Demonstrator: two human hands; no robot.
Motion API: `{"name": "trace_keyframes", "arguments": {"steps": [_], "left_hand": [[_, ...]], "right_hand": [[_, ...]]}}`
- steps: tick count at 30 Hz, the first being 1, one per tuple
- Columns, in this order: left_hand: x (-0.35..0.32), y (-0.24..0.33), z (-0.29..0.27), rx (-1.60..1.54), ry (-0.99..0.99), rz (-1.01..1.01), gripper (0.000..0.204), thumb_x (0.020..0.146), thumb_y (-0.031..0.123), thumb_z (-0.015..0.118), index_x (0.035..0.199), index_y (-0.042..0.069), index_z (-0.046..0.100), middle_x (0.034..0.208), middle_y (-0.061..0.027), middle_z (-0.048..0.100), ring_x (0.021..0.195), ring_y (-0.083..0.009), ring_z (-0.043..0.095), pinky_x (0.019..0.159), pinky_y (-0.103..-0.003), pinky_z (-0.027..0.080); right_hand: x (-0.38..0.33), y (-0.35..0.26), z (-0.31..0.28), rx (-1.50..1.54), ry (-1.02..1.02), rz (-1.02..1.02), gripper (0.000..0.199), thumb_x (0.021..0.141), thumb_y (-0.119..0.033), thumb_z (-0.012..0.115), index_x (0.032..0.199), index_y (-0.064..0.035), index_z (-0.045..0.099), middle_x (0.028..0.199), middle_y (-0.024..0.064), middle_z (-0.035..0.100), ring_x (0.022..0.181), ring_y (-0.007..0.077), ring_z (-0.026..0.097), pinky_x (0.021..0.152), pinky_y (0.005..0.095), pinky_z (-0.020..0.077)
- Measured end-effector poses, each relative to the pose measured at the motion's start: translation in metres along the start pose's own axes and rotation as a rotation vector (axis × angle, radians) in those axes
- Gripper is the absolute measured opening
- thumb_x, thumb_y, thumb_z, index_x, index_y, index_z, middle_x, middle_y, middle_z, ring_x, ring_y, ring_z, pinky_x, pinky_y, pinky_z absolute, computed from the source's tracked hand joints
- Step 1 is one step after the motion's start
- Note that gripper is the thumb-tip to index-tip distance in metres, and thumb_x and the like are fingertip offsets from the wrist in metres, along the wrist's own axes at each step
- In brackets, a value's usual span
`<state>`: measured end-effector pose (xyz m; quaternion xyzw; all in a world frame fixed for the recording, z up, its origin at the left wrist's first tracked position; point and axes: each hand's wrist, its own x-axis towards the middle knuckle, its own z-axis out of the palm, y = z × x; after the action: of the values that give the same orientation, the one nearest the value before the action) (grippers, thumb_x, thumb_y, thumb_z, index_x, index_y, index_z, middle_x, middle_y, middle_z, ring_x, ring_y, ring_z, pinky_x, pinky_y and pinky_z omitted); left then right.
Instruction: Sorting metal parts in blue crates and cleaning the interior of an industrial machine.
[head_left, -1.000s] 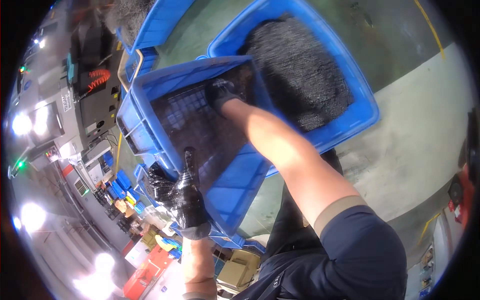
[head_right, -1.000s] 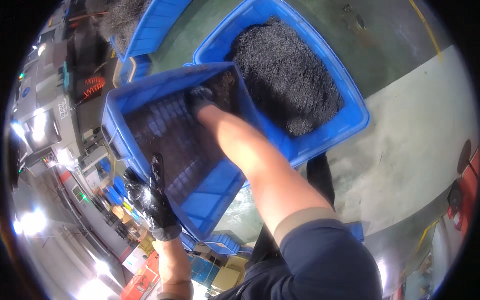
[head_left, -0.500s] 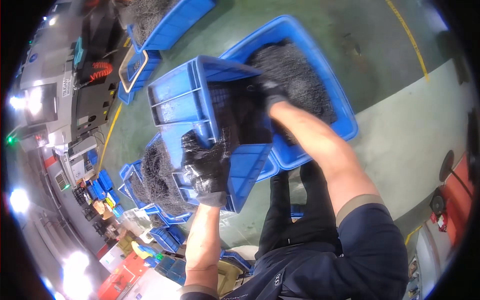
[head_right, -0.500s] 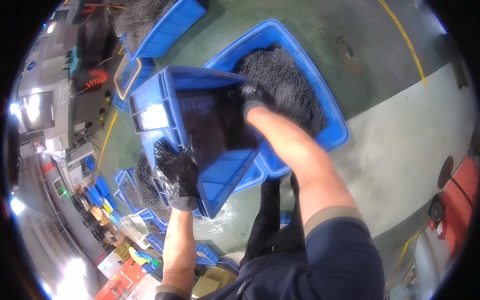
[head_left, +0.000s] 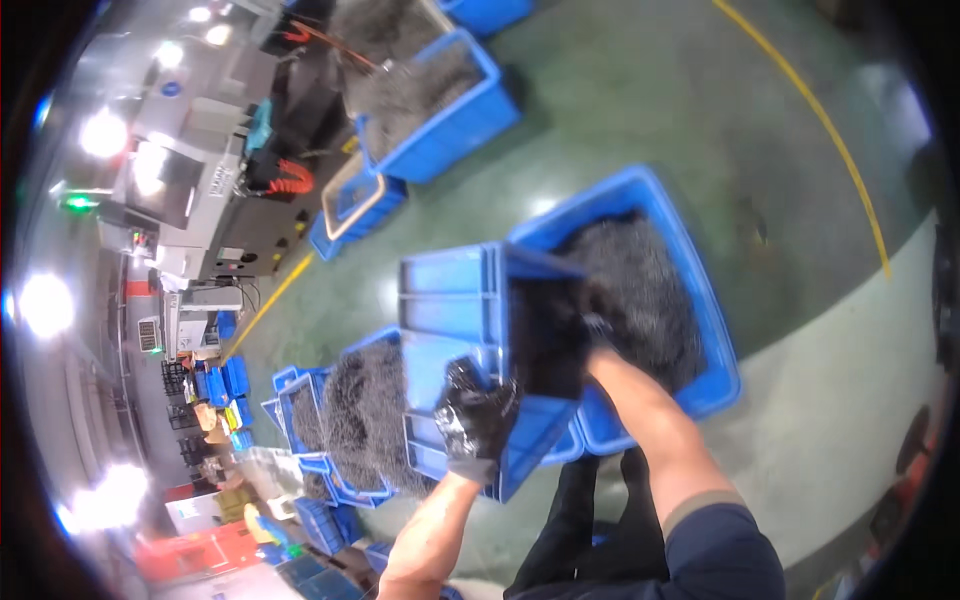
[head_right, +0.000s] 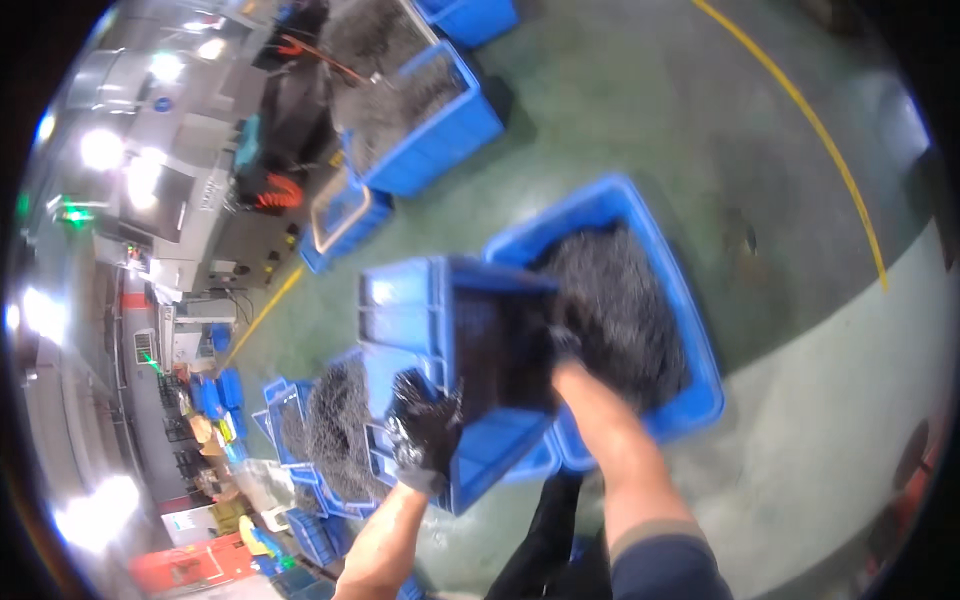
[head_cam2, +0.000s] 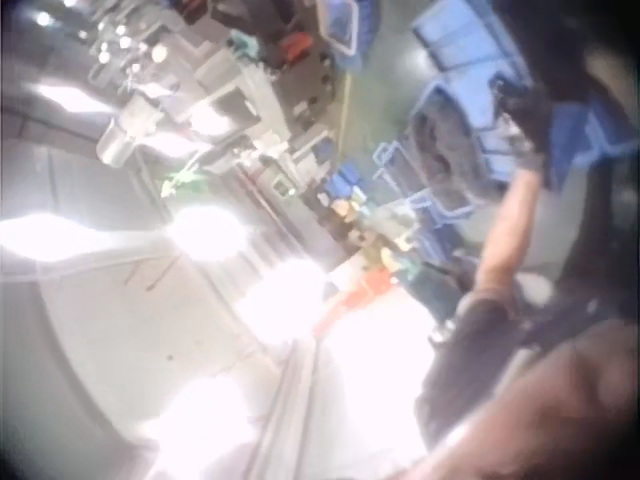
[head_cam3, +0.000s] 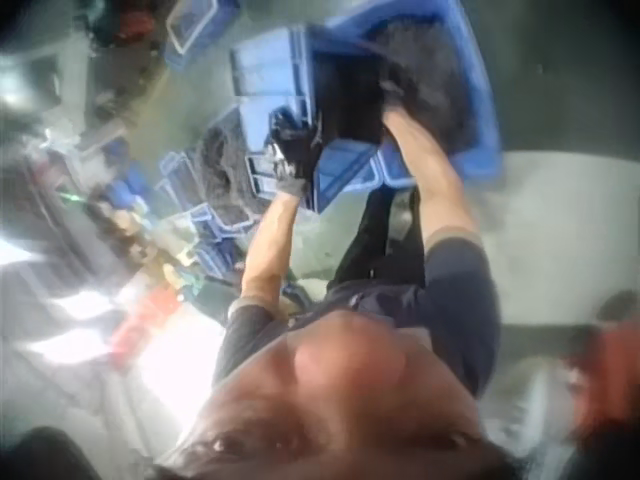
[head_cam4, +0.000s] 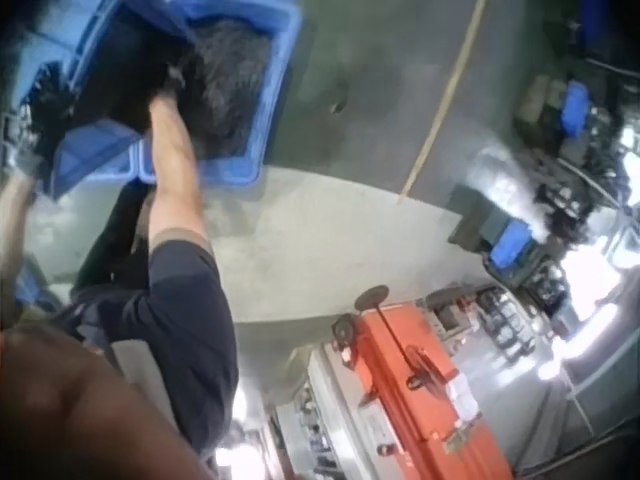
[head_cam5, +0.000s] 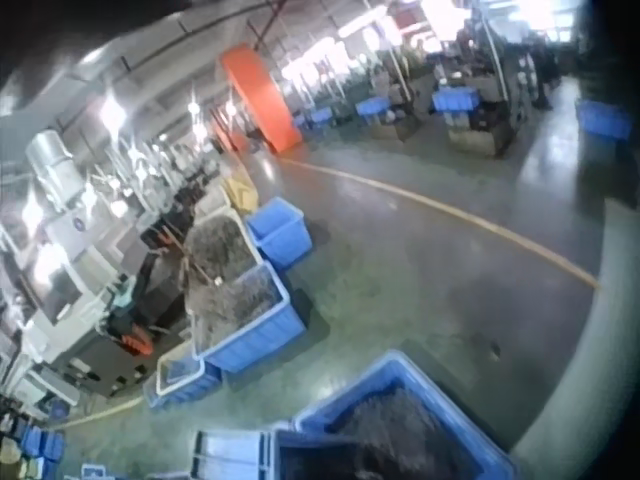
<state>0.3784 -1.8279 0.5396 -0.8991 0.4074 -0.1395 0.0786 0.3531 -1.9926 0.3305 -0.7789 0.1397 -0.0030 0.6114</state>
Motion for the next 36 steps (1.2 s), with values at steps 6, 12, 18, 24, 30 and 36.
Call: {"name": "trace_keyframes", "arguments": {"steps": [6,12,18,24,30,36], "left_hand": [[0.017,0.034,-0.024,-0.533,-0.158,-0.581,0.022,0.076,0.028,0.073,0.079,0.009,0.062,0.066,-0.0091,0.049,0.057,-0.0288,0.052,0.050,-0.038,0.042],[0.020,0.024,-0.002,-0.284,0.053,-0.044,0.035,0.074,0.030,0.077,0.081,0.005,0.054,0.060,-0.0105,0.049,0.050,-0.0268,0.048,0.049,-0.039,0.041],[0.043,0.038,-0.019,-0.456,-0.114,-0.353,0.040,0.074,0.030,0.078,0.087,0.000,0.055,0.065,-0.0122,0.059,0.057,-0.0242,0.058,0.055,-0.036,0.047],[0.023,0.027,-0.007,-0.637,-0.051,-0.457,0.038,0.073,0.031,0.078,0.086,0.001,0.057,0.063,-0.0116,0.058,0.052,-0.0248,0.055,0.053,-0.037,0.047],[0.034,0.047,-0.010,-0.610,-0.120,-0.488,0.036,0.072,0.028,0.078,0.085,0.001,0.057,0.062,-0.0119,0.058,0.053,-0.0221,0.055,0.053,-0.035,0.046],[0.039,0.050,-0.029,-0.818,-0.114,-0.662,0.036,0.073,0.025,0.078,0.089,0.000,0.057,0.069,-0.0129,0.063,0.059,-0.0189,0.059,0.058,-0.033,0.049]], "right_hand": [[0.011,0.030,0.015,-0.473,0.080,0.320,0.049,0.092,-0.028,0.042,0.137,-0.0092,0.041,0.140,0.0188,0.038,0.132,0.0350,0.032,0.109,0.0393,0.0267],[0.088,0.026,0.062,-0.058,0.292,0.231,0.037,0.094,-0.030,0.043,0.119,-0.0059,0.057,0.111,0.0231,0.059,0.107,0.0339,0.055,0.089,0.0404,0.0426],[0.088,0.170,0.030,-0.297,0.559,0.121,0.032,0.089,-0.027,0.053,0.113,-0.0082,0.061,0.115,0.0185,0.060,0.111,0.0281,0.055,0.091,0.0390,0.0446],[0.008,0.075,-0.050,-0.772,0.036,0.075,0.030,0.087,-0.026,0.053,0.112,-0.0129,0.064,0.109,0.0142,0.064,0.101,0.0286,0.062,0.087,0.0384,0.0475],[0.007,0.035,0.061,-0.312,-0.034,0.188,0.028,0.089,-0.030,0.050,0.104,-0.0119,0.067,0.105,0.0159,0.065,0.098,0.0305,0.062,0.087,0.0377,0.0487],[-0.031,0.059,0.032,-0.094,-0.014,0.519,0.037,0.088,-0.043,0.050,0.106,-0.0146,0.067,0.102,0.0137,0.066,0.091,0.0314,0.063,0.080,0.0396,0.0496]]}}
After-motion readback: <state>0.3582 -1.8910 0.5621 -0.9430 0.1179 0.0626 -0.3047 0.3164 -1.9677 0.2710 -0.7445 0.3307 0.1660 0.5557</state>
